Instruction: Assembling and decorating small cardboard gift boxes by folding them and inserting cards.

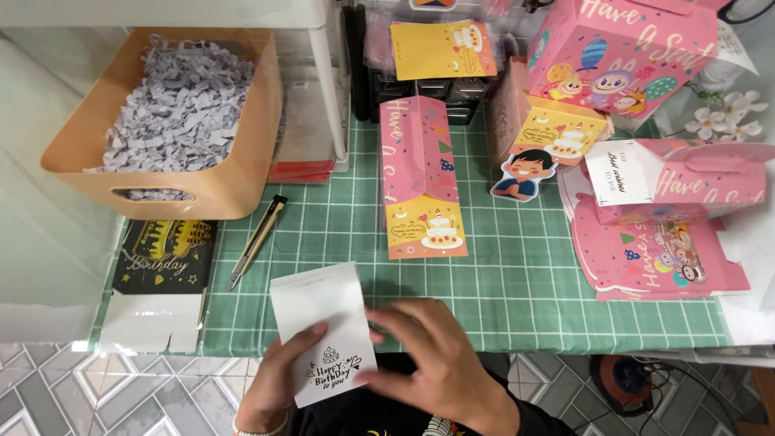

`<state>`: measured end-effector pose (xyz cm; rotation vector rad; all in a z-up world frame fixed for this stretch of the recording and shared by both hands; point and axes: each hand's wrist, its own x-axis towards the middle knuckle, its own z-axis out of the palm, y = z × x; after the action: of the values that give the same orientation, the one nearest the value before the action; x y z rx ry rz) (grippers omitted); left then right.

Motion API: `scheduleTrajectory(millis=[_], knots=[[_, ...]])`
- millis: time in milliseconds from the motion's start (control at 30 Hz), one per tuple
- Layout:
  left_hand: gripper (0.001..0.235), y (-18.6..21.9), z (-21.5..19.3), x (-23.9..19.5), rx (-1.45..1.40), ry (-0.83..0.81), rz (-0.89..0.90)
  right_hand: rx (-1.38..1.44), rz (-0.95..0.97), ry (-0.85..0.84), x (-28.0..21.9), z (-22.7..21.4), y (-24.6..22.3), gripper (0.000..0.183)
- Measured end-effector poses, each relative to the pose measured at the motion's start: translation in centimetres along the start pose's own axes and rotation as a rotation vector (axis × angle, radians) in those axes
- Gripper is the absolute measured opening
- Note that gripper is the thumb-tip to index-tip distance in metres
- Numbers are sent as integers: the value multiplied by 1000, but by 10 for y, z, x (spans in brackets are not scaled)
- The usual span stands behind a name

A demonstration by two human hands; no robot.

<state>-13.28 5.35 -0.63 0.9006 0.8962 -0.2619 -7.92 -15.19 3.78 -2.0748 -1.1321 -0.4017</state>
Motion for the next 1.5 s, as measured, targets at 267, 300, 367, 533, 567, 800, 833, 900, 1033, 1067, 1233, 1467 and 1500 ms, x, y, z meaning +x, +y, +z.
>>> scheduleTrajectory(millis=[267, 300, 367, 533, 567, 800, 833, 900, 1033, 1067, 1233, 1467, 1500], knots=[[53, -55, -36, 47, 141, -695, 142, -1, -102, -285, 15, 14, -12, 116], [47, -58, -38, 51, 181, -822, 176, 3, -96, -273, 18, 11, -13, 109], [37, -65, -37, 61, 209, -732, 111, -8, -67, -327, 15, 12, -10, 127], [32, -57, -25, 56, 225, -758, 61, -7, -45, -374, 8, 13, -4, 146], [34, -58, -28, 60, 291, -859, 144, 30, -25, -364, 8, 13, -4, 143], [49, -54, -26, 56, 278, -1011, 267, -41, -4, -373, 11, 14, -6, 132], [49, -60, -31, 62, 275, -1008, 269, -39, -8, -375, 13, 13, -6, 132], [54, -72, -41, 75, 3, -899, -13, -17, -5, -375, 16, 13, -9, 122], [40, -70, -40, 75, 21, -693, 52, 23, -7, -385, 10, 21, -3, 143], [51, -69, -42, 77, -111, -658, 169, 121, 24, -314, 9, 23, -2, 133], [72, -46, -38, 56, -82, -461, 627, 474, 183, -201, 7, 28, -8, 113], [88, -1, -9, 19, 182, -599, 856, 1493, 1037, -14, -8, 60, 14, 46], [88, 10, -3, 12, 261, -612, 867, 1445, 1056, 28, -9, 62, 16, 37]])
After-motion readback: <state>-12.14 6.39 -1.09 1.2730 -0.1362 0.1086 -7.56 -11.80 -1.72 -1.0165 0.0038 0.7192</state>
